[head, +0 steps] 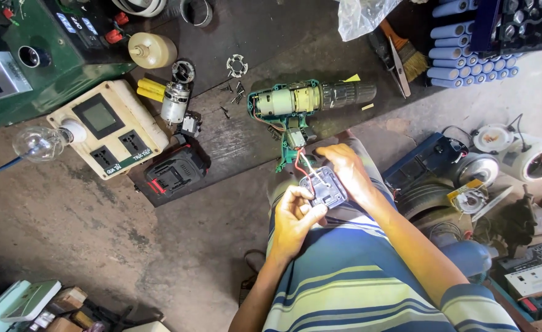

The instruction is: Applying insulation tape to internal components and reassembling a cordless drill.

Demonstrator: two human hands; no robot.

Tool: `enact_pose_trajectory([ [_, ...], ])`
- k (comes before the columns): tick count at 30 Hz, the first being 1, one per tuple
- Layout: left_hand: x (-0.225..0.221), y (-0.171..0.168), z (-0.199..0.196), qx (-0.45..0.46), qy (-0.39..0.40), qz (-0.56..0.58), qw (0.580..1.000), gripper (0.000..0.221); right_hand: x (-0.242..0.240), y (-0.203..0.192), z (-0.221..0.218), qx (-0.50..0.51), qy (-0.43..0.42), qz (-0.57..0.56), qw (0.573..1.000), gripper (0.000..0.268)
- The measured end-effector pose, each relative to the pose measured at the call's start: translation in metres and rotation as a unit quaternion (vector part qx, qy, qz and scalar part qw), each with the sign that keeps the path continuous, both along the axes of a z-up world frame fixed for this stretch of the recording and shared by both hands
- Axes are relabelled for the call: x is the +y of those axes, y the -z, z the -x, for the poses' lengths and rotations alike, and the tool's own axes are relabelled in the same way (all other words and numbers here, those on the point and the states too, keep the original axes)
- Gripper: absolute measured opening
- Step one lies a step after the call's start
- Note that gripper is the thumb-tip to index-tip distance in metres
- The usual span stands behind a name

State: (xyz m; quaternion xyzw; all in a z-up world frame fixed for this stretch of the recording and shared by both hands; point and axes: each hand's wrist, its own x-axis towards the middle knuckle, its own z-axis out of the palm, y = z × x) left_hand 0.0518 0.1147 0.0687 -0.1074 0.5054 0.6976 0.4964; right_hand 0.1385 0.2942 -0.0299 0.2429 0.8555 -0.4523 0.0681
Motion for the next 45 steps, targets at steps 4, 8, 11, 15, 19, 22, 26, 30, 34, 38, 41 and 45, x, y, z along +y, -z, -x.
enact_pose_trajectory([
  [4,-0.005,0.012,0.01,-0.036,0.058,-0.023,0.997,0.037,-0.006,-0.035,0.006,-0.034,0.198,0.141,0.969,0.018],
  [8,-0.017,0.036,0.01,-0.004,0.137,-0.001,0.991,0.049,-0.005,-0.061,0.026,-0.078,0.342,0.395,0.849,0.027],
  [11,-0.02,0.041,0.015,0.079,0.231,0.027,0.969,0.045,-0.013,-0.058,0.028,-0.111,0.199,0.365,0.903,0.047],
  [15,0.001,-0.001,0.07,0.199,0.314,0.105,0.922,0.043,0.001,-0.078,0.044,-0.156,0.165,0.333,0.915,0.04],
  [19,0.009,0.035,0.093,0.341,0.133,0.266,0.892,0.011,0.004,-0.086,0.044,-0.157,0.188,0.297,0.923,0.029],
  [22,0.029,0.061,0.099,0.438,0.099,0.341,0.826,0.023,0.0,-0.095,0.049,-0.161,0.189,0.264,0.932,0.027],
  [26,0.048,0.073,0.101,0.447,0.106,0.424,0.78,0.028,-0.004,-0.101,0.048,-0.146,0.182,0.244,0.941,0.022],
  [30,0.047,0.079,0.1,0.477,0.124,0.448,0.746,0.031,-0.002,-0.097,0.045,-0.14,0.176,0.217,0.95,0.018],
  [34,0.032,0.084,0.106,0.553,0.162,0.478,0.663,0.028,-0.002,-0.084,0.04,-0.108,0.179,0.191,0.959,0.015],
  [38,0.017,0.079,0.115,0.598,0.16,0.412,0.669,0.022,-0.007,-0.078,0.045,-0.081,0.163,0.152,0.972,0.022],
  [41,0.018,0.07,0.121,0.569,0.133,0.369,0.722,0.021,-0.018,-0.065,0.045,-0.059,0.139,0.139,0.979,0.026],
  [45,0.009,0.06,0.119,0.457,0.095,0.302,0.831,0.021,-0.017,-0.066,0.043,-0.121,0.141,0.143,0.972,0.042],
])
